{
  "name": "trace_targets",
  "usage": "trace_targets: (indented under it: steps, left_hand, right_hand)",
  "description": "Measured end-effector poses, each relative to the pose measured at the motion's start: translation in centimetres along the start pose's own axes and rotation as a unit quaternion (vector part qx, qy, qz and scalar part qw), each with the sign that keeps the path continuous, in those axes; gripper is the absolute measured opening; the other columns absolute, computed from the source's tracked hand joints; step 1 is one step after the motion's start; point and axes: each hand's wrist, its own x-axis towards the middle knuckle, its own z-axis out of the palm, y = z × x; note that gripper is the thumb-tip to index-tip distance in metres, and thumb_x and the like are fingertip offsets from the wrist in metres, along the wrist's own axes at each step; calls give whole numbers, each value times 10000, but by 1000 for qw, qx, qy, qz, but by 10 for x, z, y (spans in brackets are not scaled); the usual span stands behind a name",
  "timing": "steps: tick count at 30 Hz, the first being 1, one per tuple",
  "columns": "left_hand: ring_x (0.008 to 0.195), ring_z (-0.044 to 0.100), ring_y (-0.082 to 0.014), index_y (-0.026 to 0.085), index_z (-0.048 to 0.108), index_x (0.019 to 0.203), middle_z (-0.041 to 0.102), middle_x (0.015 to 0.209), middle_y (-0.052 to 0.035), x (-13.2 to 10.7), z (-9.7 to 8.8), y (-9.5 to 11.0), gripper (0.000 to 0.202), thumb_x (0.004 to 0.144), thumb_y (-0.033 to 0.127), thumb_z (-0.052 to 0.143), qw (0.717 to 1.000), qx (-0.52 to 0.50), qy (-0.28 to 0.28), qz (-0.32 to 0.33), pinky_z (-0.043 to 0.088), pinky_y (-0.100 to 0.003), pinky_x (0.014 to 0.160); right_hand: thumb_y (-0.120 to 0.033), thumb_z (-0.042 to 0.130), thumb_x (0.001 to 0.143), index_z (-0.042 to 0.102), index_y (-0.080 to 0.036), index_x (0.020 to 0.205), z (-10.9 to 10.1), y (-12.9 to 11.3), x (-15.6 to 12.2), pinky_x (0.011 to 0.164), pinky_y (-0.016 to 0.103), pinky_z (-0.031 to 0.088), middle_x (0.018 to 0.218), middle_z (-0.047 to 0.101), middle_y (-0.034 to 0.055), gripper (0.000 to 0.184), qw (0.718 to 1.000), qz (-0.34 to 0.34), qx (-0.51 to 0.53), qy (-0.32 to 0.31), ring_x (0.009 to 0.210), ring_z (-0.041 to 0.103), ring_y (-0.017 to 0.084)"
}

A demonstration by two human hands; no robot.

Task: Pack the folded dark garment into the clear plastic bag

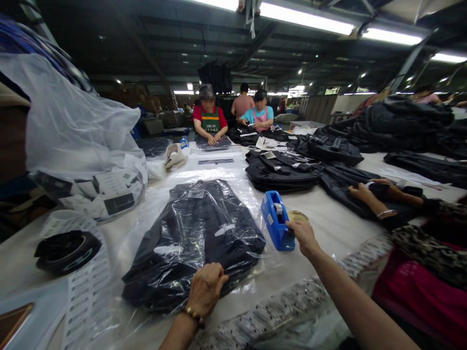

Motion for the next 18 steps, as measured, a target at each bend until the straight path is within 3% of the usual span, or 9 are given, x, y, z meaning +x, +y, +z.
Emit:
trace_targets:
  steps: [4, 7, 9, 14, 18]
  left_hand:
    - [623, 518, -137, 191, 524, 682, 573, 667, 18, 0, 0, 0, 145, 826, 188, 535, 1000, 5, -1, -2, 335, -266, 608]
    - [645, 528, -142, 190, 526, 690, 583, 686, 15, 0, 0, 2, 140, 830, 184, 537, 1000, 6, -12, -12, 340, -269, 619]
    - [662, 535, -148, 189, 529, 695, 589, 693, 13, 0, -1, 2, 137, 830, 183, 546, 1000, 5, -18, -17, 342, -272, 624]
    - [662, 536, -151, 192, 530, 693, 590, 687, 14, 1, -2, 3, 130, 819, 183, 561, 1000, 8, -11, -15, 335, -273, 617]
    - [669, 534, -148, 192, 534, 700, 597, 702, 14, 1, -2, 3, 121, 820, 188, 555, 1000, 2, -16, -19, 331, -275, 627]
  right_hand:
    - [-495, 576, 640, 590, -191, 519, -7, -10, -22, 608, 319, 436, 622, 600, 38, 327, 998, -7, 52, 33, 649, 546, 189]
    - [-519, 590, 651, 628, -195, 600, -20, -11, -55, 810, 356, 418, 868, 615, 71, 330, 996, -30, 66, 55, 877, 549, 227]
    - [-535, 593, 656, 636, -200, 644, -26, -4, -76, 836, 364, 411, 888, 617, 66, 338, 995, -9, 84, 46, 886, 551, 229]
    - [-598, 597, 613, 619, -191, 703, -19, 20, -86, 597, 315, 462, 674, 638, 36, 418, 981, 119, 152, -28, 656, 574, 192]
    - [-636, 594, 547, 584, -194, 643, -17, 30, -72, 462, 287, 405, 555, 593, 16, 452, 982, 124, 130, -51, 491, 514, 157]
